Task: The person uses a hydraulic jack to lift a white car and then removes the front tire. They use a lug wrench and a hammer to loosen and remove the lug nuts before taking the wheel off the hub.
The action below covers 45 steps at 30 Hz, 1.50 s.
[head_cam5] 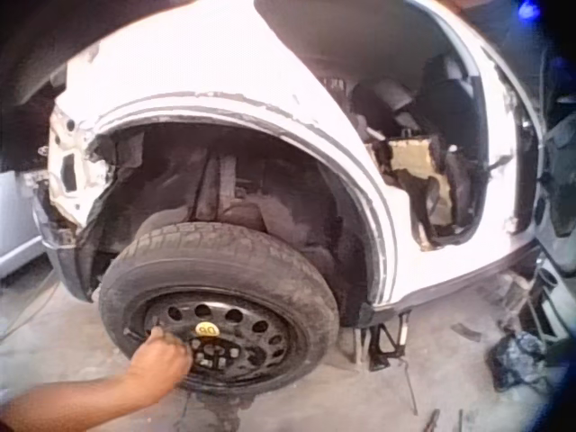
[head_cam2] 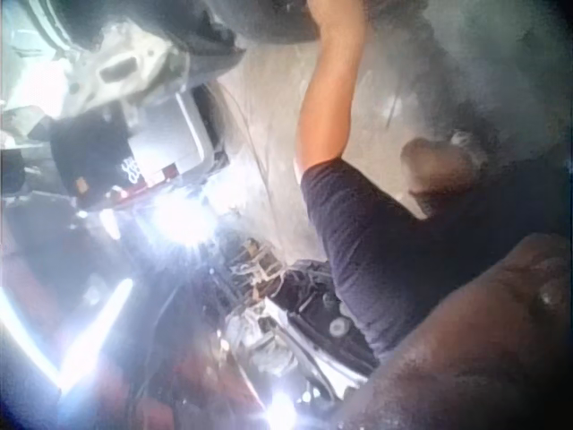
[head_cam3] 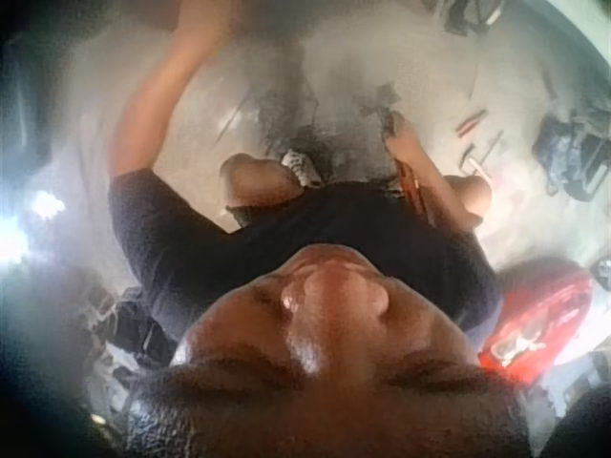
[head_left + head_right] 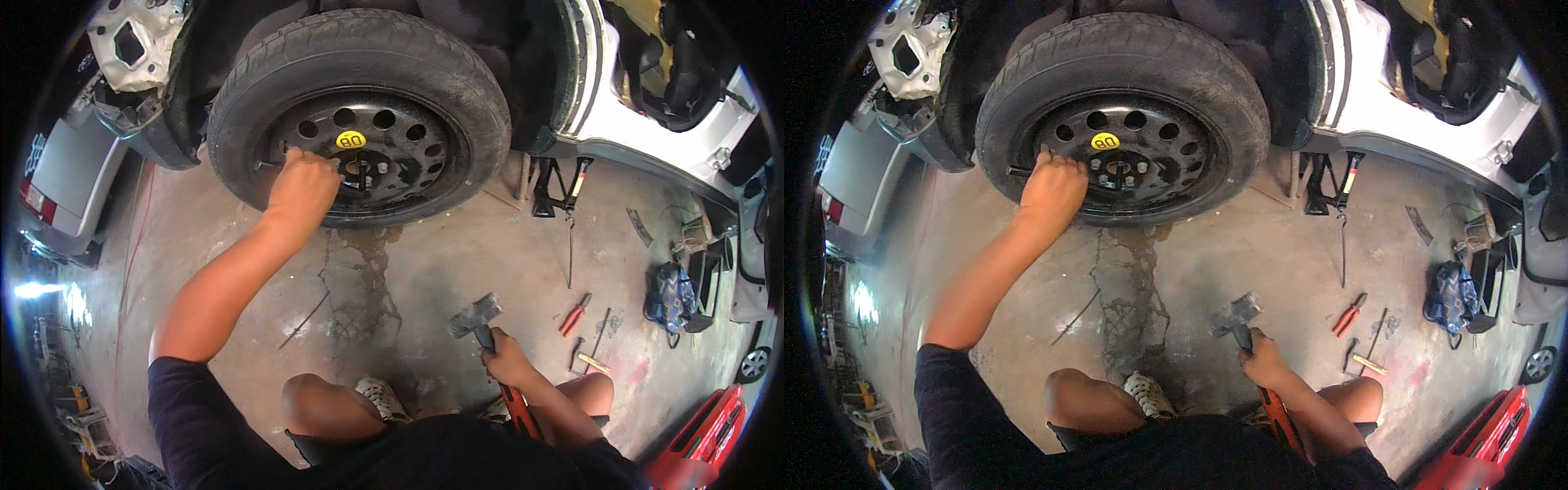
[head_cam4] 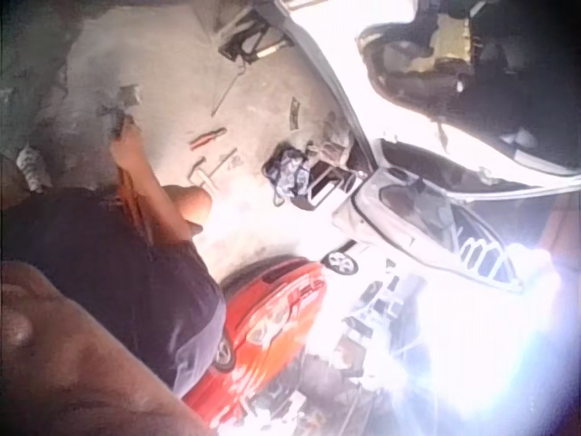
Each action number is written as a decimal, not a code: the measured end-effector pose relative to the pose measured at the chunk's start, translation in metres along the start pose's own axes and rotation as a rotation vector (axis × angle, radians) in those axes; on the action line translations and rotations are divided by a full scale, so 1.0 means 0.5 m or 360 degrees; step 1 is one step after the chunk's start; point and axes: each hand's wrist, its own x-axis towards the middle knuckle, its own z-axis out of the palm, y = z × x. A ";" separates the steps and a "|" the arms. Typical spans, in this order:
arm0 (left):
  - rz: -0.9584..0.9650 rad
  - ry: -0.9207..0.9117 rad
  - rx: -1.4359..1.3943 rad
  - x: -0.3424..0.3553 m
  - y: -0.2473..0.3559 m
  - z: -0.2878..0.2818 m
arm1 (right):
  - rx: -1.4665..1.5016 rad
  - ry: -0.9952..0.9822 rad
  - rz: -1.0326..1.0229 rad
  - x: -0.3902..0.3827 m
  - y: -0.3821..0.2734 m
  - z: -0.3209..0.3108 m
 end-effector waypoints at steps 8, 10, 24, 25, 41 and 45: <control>-0.0115 0.0109 -0.0265 0.014 0.067 -0.039 | 0.0220 -0.0229 0.0242 -0.038 0.030 -0.086; -0.0256 -0.0177 -0.0631 0.010 0.082 -0.024 | 0.0294 -0.0229 0.0184 -0.067 0.048 -0.124; -0.1061 -0.0052 -0.3183 0.095 0.321 0.118 | 0.0080 -0.0128 -0.0029 -0.057 0.209 -0.134; -0.1099 -0.0007 -0.3074 0.077 0.309 0.126 | 0.0087 -0.0149 -0.0027 -0.059 0.207 -0.126; -0.0315 0.0001 -0.0739 -0.081 0.078 0.107 | 0.0244 -0.0286 0.0333 -0.106 0.058 -0.037; -0.0119 0.0090 -0.0550 -0.094 0.060 0.114 | 0.0200 -0.0300 0.0306 -0.114 0.062 -0.009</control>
